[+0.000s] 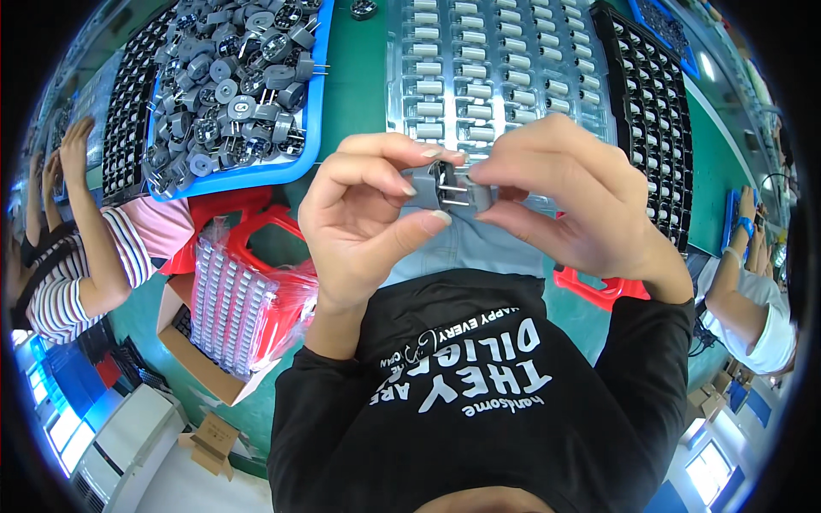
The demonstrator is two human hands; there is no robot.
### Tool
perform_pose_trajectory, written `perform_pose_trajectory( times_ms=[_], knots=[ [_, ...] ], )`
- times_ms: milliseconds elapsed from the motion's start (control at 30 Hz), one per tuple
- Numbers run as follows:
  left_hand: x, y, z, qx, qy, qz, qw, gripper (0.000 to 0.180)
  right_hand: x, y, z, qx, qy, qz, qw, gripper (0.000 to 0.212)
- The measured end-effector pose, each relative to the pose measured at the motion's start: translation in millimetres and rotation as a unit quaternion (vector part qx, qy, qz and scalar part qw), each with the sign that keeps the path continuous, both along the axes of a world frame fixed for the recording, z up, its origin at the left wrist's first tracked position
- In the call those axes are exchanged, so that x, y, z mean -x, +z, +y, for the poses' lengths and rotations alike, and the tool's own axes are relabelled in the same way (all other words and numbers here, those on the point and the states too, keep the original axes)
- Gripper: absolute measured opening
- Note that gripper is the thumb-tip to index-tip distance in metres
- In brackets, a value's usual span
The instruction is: Assembling small electronic components by hand at a factory workbench.
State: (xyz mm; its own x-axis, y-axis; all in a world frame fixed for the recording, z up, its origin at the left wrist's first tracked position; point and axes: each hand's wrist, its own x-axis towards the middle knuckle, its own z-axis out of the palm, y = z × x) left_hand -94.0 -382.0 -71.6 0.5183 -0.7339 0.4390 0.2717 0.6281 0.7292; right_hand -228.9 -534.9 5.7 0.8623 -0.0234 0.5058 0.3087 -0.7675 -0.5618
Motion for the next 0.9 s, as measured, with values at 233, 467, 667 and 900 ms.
perform_pose_trajectory(
  times_ms=[233,467,667,900],
  knots=[
    [3.8,4.1,-0.4,0.0,0.014,-0.076,0.997,0.036,-0.7,-6.7,-0.6,0.059,0.01,-0.06,0.996,0.039],
    [8.0,4.8,-0.2,0.004,0.025,-0.079,0.997,0.036,0.5,-6.7,1.2,0.072,0.005,-0.071,0.995,0.038],
    [7.7,5.5,1.8,-0.003,0.044,-0.101,0.994,0.035,0.3,-9.3,1.6,0.08,0.001,-0.08,0.994,0.037],
    [4.9,7.4,-1.2,-0.004,0.052,-0.145,0.988,0.035,0.7,-4.9,-2.1,0.067,0.009,-0.05,0.996,0.033]
  ],
)
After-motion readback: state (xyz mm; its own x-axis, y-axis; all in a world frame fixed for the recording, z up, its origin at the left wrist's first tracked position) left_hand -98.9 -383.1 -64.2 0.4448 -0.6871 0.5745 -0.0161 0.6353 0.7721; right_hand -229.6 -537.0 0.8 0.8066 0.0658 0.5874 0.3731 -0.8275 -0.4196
